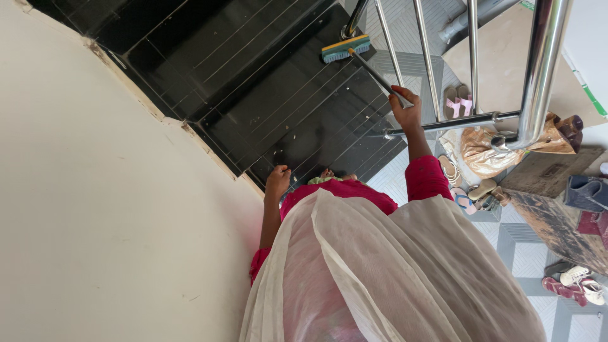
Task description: The person cleans the black marble steps of a staircase using a hand brush, moving the brush across the surface and into the corners of each step.
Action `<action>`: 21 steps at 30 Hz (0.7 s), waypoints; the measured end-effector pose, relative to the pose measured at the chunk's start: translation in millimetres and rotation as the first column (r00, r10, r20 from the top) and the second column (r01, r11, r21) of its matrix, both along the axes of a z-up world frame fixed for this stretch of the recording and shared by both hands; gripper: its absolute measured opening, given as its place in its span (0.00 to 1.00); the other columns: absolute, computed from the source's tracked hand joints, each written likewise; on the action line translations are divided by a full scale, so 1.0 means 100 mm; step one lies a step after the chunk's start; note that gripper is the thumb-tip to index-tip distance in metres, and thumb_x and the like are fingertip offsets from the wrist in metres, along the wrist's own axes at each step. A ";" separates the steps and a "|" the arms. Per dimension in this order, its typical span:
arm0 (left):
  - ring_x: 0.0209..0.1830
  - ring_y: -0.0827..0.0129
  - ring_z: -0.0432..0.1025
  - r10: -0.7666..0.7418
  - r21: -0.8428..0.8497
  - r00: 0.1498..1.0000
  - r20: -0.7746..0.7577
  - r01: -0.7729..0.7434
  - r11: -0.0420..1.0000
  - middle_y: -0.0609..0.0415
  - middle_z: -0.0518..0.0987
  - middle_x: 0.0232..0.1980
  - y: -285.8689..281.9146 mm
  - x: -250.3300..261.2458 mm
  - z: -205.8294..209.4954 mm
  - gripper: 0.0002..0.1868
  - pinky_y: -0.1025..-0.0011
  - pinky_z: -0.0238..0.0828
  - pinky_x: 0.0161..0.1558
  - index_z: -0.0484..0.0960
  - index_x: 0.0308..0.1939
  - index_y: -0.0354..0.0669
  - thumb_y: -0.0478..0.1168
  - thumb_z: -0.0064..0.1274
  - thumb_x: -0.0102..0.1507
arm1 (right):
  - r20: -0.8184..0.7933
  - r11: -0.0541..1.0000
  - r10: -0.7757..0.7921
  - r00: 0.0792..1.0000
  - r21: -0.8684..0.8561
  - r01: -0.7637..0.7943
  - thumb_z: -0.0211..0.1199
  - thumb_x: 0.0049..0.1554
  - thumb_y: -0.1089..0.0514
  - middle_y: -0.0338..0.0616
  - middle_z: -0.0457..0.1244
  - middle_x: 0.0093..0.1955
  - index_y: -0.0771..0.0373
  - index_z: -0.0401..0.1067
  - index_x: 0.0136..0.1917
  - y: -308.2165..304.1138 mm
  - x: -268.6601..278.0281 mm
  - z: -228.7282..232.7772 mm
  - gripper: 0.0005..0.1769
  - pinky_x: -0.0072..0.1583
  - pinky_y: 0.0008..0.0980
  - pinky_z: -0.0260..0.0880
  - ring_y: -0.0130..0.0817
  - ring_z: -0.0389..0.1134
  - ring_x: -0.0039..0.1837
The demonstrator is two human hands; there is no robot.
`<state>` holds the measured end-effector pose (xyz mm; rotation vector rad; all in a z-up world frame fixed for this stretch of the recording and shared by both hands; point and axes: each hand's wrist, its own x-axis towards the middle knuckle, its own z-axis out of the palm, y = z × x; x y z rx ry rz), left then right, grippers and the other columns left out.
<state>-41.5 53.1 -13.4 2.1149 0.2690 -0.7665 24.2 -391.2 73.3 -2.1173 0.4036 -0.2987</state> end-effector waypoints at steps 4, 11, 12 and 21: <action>0.59 0.53 0.77 0.016 0.007 1.000 -0.010 -0.016 1.000 0.46 0.83 0.56 -0.02 -0.02 -0.04 0.22 0.61 0.70 0.60 0.79 0.61 0.46 0.50 0.50 0.66 | -0.113 0.991 -0.121 0.986 -0.063 0.114 0.64 0.59 0.57 0.46 0.70 0.39 0.63 0.80 0.59 -0.06 -0.12 0.24 0.16 0.45 0.29 0.68 0.27 0.69 0.40; 0.59 0.53 0.76 -0.036 0.006 0.998 0.043 0.036 0.999 0.46 0.84 0.56 -0.08 -0.03 -0.07 0.22 0.61 0.70 0.60 0.79 0.60 0.45 0.50 0.51 0.66 | -0.133 0.941 -0.260 0.956 -0.259 0.219 0.66 0.55 0.54 0.53 0.71 0.37 0.67 0.82 0.49 -0.34 -0.31 0.44 0.15 0.46 0.32 0.73 0.35 0.72 0.37; 0.59 0.53 0.76 -0.037 0.013 0.999 0.021 0.036 0.999 0.47 0.84 0.56 -0.08 -0.01 -0.07 0.22 0.61 0.70 0.60 0.79 0.61 0.46 0.50 0.50 0.66 | -0.231 0.938 -0.319 0.919 -0.212 0.273 0.65 0.54 0.53 0.53 0.70 0.34 0.67 0.81 0.49 -0.33 -0.36 0.46 0.16 0.45 0.31 0.73 0.34 0.72 0.34; 0.61 0.51 0.75 -0.053 0.008 0.995 0.086 0.052 0.999 0.44 0.82 0.59 -0.07 -0.02 -0.09 0.22 0.60 0.70 0.60 0.80 0.60 0.44 0.50 0.52 0.66 | -0.027 0.824 -0.534 0.845 0.210 0.527 0.65 0.59 0.58 0.45 0.67 0.31 0.71 0.78 0.49 -0.22 -0.69 0.41 0.12 0.33 0.24 0.66 0.26 0.68 0.30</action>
